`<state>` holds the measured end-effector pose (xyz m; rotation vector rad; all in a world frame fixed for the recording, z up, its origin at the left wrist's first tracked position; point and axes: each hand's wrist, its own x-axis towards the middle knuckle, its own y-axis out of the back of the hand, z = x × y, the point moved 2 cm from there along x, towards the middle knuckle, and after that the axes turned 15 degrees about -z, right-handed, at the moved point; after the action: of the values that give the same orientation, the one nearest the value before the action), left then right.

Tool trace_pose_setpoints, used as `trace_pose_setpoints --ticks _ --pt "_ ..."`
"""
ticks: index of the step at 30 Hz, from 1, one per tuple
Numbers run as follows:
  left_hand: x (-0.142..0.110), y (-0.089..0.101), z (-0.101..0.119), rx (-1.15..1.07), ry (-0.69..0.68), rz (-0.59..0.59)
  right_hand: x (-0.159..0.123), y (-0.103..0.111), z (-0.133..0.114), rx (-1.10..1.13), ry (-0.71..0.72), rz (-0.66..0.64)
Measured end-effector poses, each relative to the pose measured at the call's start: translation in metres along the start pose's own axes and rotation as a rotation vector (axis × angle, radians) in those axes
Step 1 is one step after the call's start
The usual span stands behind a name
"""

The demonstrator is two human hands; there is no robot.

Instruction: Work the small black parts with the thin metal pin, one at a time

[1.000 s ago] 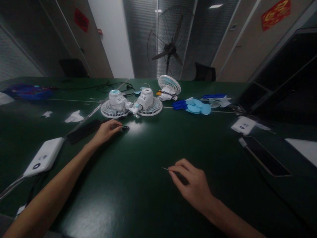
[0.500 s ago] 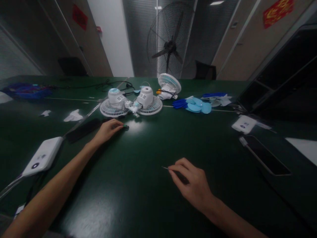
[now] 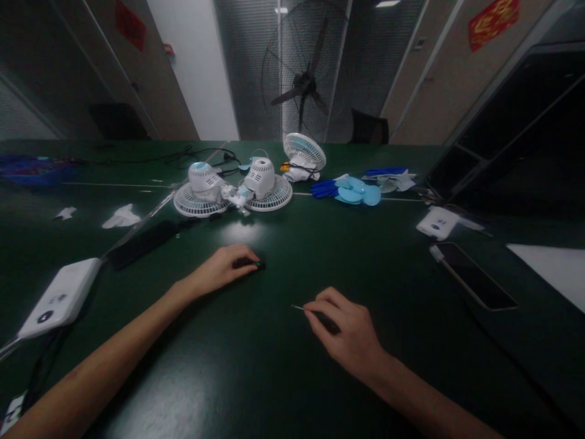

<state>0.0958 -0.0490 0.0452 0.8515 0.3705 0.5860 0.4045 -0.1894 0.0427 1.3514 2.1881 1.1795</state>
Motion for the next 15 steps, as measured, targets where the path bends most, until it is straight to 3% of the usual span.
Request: trace_pose_setpoints --ticks 3,6,15 --pt "0.01 -0.035 0.049 -0.035 -0.167 -0.087 0.0 0.0 -0.001 -0.028 -0.021 -0.014" --pt "0.011 -0.056 0.075 -0.075 -0.239 -0.121 0.0 0.0 0.0 -0.029 -0.037 -0.02" --pt "0.011 -0.059 0.079 -0.123 -0.241 -0.133 -0.001 -0.003 0.0 -0.048 -0.027 -0.017"
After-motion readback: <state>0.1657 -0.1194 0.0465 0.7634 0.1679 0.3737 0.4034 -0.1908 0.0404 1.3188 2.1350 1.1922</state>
